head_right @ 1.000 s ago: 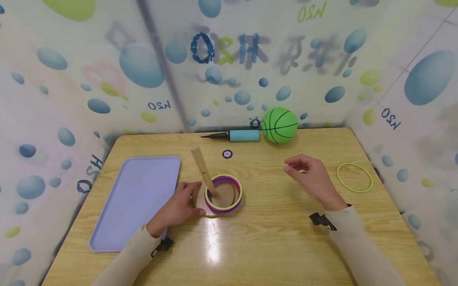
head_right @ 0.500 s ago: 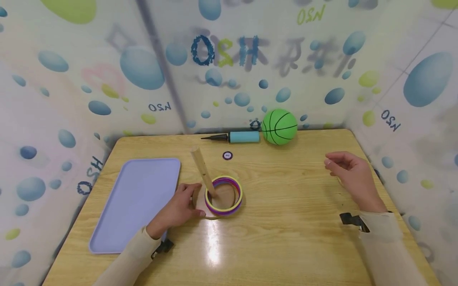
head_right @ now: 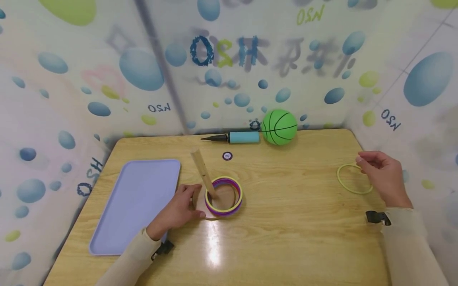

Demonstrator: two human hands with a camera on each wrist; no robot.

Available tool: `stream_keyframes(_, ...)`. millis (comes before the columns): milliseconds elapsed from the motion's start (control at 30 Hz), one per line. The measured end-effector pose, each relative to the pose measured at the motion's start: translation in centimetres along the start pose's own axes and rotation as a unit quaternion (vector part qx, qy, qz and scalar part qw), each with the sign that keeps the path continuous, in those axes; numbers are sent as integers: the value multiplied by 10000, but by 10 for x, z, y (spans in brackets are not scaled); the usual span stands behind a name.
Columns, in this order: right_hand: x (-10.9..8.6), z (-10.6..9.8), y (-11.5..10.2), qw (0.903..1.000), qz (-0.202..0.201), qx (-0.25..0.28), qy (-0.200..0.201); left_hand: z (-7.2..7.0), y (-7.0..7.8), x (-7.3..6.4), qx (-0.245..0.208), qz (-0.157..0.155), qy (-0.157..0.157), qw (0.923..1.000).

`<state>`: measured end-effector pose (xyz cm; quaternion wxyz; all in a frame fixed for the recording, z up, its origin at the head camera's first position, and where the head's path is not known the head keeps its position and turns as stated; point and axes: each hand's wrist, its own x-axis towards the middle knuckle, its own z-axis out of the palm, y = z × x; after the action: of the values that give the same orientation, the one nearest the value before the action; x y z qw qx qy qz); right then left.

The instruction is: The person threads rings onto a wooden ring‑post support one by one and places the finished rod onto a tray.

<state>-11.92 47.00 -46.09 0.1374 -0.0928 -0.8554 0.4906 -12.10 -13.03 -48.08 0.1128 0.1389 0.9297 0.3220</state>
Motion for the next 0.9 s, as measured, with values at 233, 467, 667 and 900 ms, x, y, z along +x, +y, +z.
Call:
stream_keyframes(233, 12, -11, 22, 9916, 533, -1165, -192, -1, 0, 1, 29, 27, 35, 10000)
stream_keyframes(467, 16, -21, 44, 9752, 459, -2094, -548, 0, -1, 2, -15, -42, 5, 10000)
stream_keyframes(667, 18, -22, 49, 9601, 308, -2580, -1035, 1, -2, 2, -19, -90, 6, 10000)
stream_keyframes(900, 20, -21, 48, 9479, 351, -2769, -1534, 0, -3, 3, -129, -116, -37, 9998)
